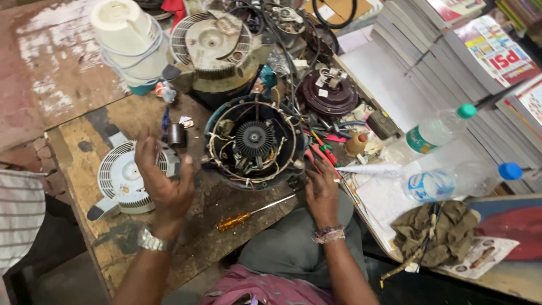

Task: The person handles a disassembled electrical motor on a cluttered workbench, manipulating wires and internal components with their hands. They repeatedly pick up and set down the motor housing while adjusting the wiring.

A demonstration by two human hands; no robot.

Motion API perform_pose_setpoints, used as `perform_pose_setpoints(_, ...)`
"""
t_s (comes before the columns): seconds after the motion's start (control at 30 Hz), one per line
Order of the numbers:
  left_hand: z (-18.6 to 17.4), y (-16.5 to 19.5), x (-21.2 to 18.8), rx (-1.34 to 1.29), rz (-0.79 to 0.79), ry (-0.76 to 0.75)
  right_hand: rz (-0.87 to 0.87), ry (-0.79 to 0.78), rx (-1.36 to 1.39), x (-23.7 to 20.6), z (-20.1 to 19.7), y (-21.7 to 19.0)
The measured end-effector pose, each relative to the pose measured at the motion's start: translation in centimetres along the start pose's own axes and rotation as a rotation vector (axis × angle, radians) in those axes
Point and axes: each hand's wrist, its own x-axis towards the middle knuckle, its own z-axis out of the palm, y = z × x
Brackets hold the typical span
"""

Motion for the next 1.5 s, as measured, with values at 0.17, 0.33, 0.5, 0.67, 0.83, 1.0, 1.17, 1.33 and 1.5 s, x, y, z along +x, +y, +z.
perform_pose_setpoints(0.17,2.2,-2.2,-2.8,-0.59,-0.629,0.022,-0.001,0.009,0.015,-0.1,0.3,-0.2)
perform_pose_setpoints(0.33,3.0,-2.4,-2.2,-0.442,-0.455,-0.079,-0.02,0.014,-0.04,-0.3,0.4,0.1)
perform_pose_setpoints(0.5,1.2,-1.4,-1.7,0.262,0.278,0.012,-0.012,0.008,-0.064,-0.4,0.6,0.6)
perform_pose_setpoints(0.67,0.7,-1.8,-1.7,0.426,0.47,0.087,-0.01,-0.011,-0.056,-0.5,0.7,0.8)
perform_pose_setpoints(0.83,1.8,-3.1,0.6,-0.032,-0.309,-0.208,-0.037,0.009,-0.046,-0.4,0.6,0.7)
perform_pose_setpoints(1.0,3.3,-4.7,4.3,-0.164,-0.274,-0.326,-0.011,-0.019,-0.032,-0.5,0.6,0.5)
perform_pose_setpoints(1.17,5.9,-5.3,7.2,0.033,-0.172,-0.55,-0.01,-0.004,-0.02,-0.2,0.7,0.7)
perform_pose_setpoints(1.33,6.5,-5.0,7.4,0.078,-0.142,-0.675,0.007,-0.029,-0.033,-0.3,0.8,0.8)
perform_pose_setpoints(1.5,6.1,-5.3,7.8,0.138,-0.198,-0.693,-0.02,0.009,-0.014,-0.5,0.9,0.7)
